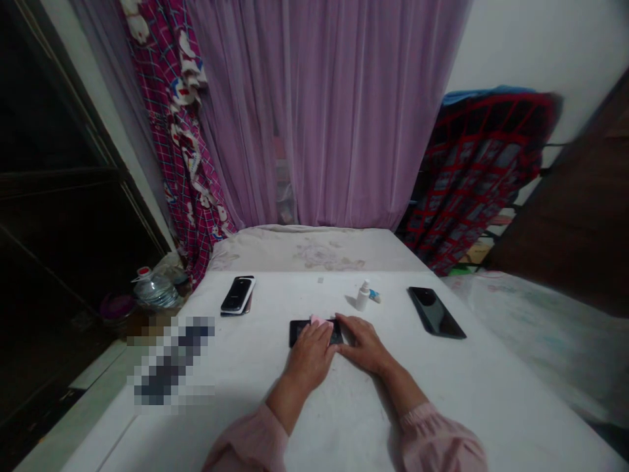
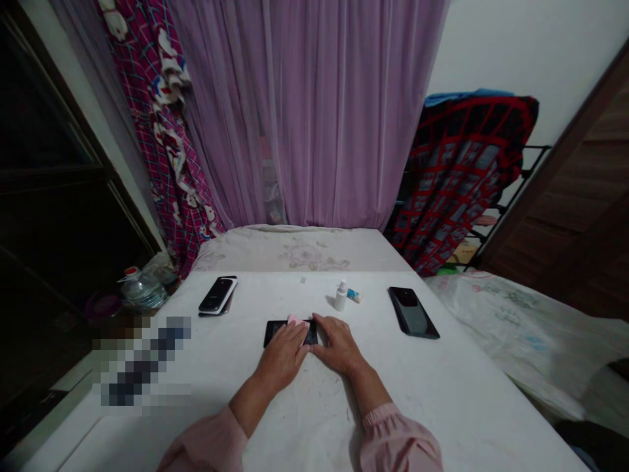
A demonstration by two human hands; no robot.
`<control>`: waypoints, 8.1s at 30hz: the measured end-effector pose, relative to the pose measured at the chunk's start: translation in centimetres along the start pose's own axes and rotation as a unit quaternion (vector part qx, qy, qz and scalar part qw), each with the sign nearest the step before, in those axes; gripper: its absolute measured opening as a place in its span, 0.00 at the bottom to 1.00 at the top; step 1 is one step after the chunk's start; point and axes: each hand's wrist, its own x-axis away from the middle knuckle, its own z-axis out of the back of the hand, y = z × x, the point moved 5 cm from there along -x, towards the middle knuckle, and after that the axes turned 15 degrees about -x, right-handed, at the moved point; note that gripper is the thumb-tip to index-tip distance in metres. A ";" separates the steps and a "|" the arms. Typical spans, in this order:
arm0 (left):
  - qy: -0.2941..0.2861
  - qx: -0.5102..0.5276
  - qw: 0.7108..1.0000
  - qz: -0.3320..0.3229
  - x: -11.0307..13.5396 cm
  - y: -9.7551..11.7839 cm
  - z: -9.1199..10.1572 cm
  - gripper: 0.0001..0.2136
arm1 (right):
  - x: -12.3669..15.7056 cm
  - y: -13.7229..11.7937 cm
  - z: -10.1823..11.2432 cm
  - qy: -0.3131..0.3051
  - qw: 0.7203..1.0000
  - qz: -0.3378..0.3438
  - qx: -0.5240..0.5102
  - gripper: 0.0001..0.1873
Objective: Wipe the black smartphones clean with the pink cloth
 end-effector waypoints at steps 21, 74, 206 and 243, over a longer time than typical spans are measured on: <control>-0.003 -0.036 0.994 0.099 2.4 -4.7 2.7 0.17 | 0.2 0.3 -0.3 -0.001 0.999 -0.018 -0.031 0.34; 0.007 -0.049 0.999 0.004 6.2 -4.1 3.5 0.19 | 0.0 -0.6 0.2 -0.018 0.999 -0.020 -0.029 0.36; -0.091 0.024 0.992 0.083 3.2 -8.4 -0.2 0.35 | 0.2 -4.0 -1.8 0.108 0.992 0.013 0.070 0.31; -0.167 0.090 0.979 0.076 2.7 -8.8 0.6 0.33 | -0.5 -7.4 -5.0 0.054 0.984 -0.062 0.160 0.19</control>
